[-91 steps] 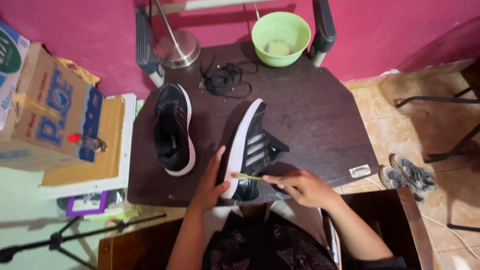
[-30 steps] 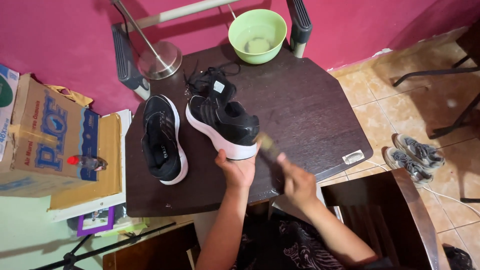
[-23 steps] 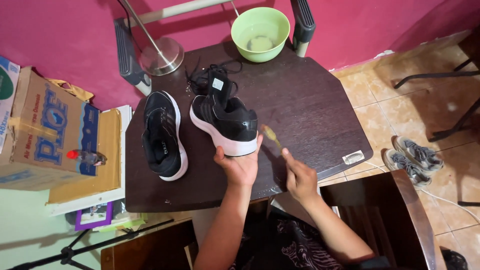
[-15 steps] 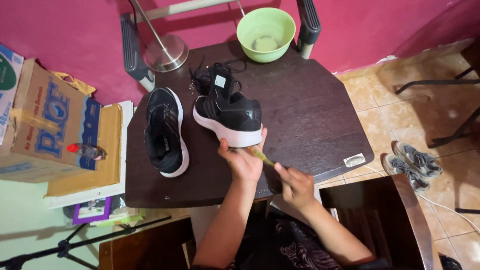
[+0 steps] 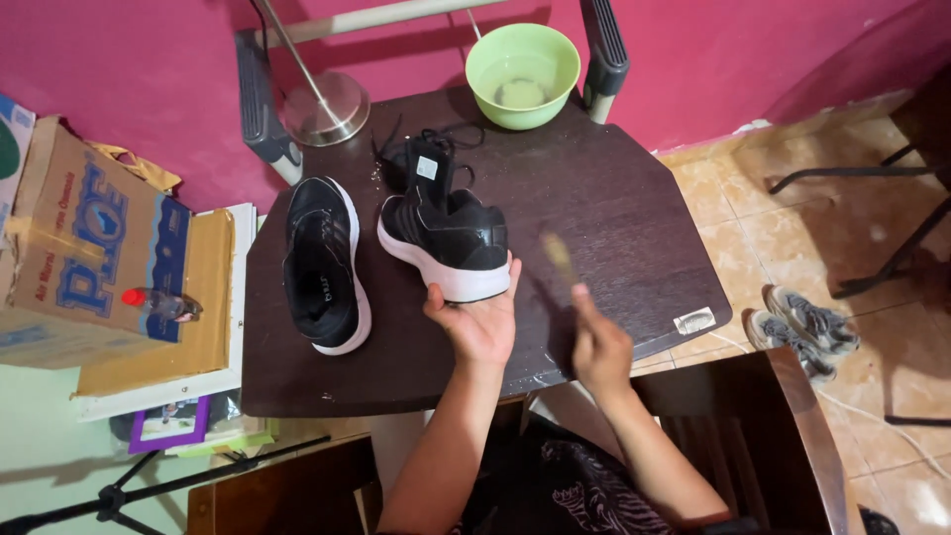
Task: A person is cleaning or treating the white rubber sides of black sneakers using a small brush and a liquid solution.
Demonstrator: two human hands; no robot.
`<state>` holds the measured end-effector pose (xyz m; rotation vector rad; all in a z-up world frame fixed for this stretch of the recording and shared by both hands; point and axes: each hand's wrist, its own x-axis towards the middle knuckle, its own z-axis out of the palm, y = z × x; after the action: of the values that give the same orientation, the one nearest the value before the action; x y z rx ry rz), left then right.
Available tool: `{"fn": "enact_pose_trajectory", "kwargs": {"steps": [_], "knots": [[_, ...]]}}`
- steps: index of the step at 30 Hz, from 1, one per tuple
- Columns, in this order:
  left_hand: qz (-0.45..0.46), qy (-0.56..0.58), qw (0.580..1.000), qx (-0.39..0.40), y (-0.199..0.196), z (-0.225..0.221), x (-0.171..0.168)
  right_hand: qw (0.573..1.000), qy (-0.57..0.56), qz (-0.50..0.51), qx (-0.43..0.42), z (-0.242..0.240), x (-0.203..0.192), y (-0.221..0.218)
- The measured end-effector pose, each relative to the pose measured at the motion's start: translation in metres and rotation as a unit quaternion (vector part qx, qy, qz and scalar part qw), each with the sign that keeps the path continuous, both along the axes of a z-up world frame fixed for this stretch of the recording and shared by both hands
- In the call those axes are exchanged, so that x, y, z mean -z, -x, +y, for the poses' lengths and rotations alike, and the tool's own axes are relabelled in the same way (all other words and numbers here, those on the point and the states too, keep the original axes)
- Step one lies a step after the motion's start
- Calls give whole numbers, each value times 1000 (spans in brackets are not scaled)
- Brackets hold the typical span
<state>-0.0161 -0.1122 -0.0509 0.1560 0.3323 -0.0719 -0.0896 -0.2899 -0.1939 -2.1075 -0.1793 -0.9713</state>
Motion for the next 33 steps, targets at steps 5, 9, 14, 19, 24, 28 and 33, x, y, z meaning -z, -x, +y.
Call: {"fn": "enact_pose_trajectory", "kwargs": {"steps": [5, 9, 14, 19, 24, 28, 33], "knots": [[21, 14, 1000, -11, 5, 2, 4, 997, -1, -15, -70, 21, -25, 19], [34, 14, 999, -9, 12, 5, 2, 999, 26, -40, -20, -16, -8, -7], [29, 24, 999, 8, 18, 10, 23, 992, 80, -51, -82, -1, -63, -14], [5, 37, 999, 11, 24, 17, 22, 991, 60, -70, -96, 4, -15, -15], [28, 68, 997, 18, 27, 19, 24, 993, -21, -69, -89, 12, -63, -16], [33, 62, 997, 20, 30, 16, 27, 994, 56, -37, -90, 22, -39, -4], [39, 60, 997, 16, 34, 11, 30, 992, 75, -24, -100, 34, -55, 17]]}}
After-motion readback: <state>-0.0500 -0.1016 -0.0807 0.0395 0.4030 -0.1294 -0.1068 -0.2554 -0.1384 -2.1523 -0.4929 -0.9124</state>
